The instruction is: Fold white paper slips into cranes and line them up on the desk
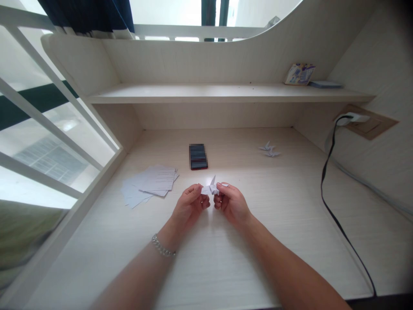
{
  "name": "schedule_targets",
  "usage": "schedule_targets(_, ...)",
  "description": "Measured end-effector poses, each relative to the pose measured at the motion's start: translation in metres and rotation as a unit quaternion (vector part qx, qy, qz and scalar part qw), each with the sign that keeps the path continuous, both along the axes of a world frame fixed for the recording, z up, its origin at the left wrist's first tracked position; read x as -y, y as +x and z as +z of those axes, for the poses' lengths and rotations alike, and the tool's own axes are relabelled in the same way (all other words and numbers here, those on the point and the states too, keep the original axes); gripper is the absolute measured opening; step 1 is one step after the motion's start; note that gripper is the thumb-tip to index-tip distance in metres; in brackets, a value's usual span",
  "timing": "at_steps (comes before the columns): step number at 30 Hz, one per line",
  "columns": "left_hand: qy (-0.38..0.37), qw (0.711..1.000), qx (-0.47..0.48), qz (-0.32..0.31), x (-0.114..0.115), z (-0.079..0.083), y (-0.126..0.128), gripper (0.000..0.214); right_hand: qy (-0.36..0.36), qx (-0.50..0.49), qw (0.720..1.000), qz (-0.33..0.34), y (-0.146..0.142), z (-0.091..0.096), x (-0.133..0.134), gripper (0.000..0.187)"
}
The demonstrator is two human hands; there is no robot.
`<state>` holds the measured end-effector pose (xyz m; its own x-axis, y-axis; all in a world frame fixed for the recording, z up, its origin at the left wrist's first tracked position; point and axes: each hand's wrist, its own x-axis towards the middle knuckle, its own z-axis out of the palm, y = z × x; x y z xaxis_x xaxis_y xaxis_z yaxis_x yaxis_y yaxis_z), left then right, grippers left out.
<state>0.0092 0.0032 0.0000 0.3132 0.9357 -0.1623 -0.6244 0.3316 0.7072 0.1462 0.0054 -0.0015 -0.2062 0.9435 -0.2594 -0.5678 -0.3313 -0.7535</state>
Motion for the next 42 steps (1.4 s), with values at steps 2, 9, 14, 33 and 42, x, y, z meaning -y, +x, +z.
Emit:
schedule_targets(2, -0.001, 1.000, 0.004, 0.004, 0.000, 0.000, 0.000, 0.024, 0.004, 0.003, 1.000, 0.001, 0.000, -0.001, 0.000, 0.027)
schedule_targets(9, -0.008, 0.999, -0.028, 0.045, -0.002, 0.007, -0.005, 0.031, 0.021, 0.039, 0.999, -0.031, 0.005, -0.001, -0.004, 0.026)
schedule_targets(14, 0.024, 0.992, -0.121, 0.034, -0.001, 0.007, -0.003, 0.031, 0.048, 0.105, 0.992, -0.046, 0.006, -0.002, -0.004, 0.029)
schedule_targets(33, 0.036, 0.982, -0.177, 0.048, -0.005, 0.003, -0.006, 0.029, 0.064, 0.122, 0.990, -0.027, 0.007, -0.005, -0.004, 0.030)
schedule_targets(42, -0.016, 0.995, -0.101, 0.002, -0.003, 0.001, -0.001, 0.023, 0.028, 0.065, 0.997, 0.000, 0.006, -0.007, -0.004, 0.031)
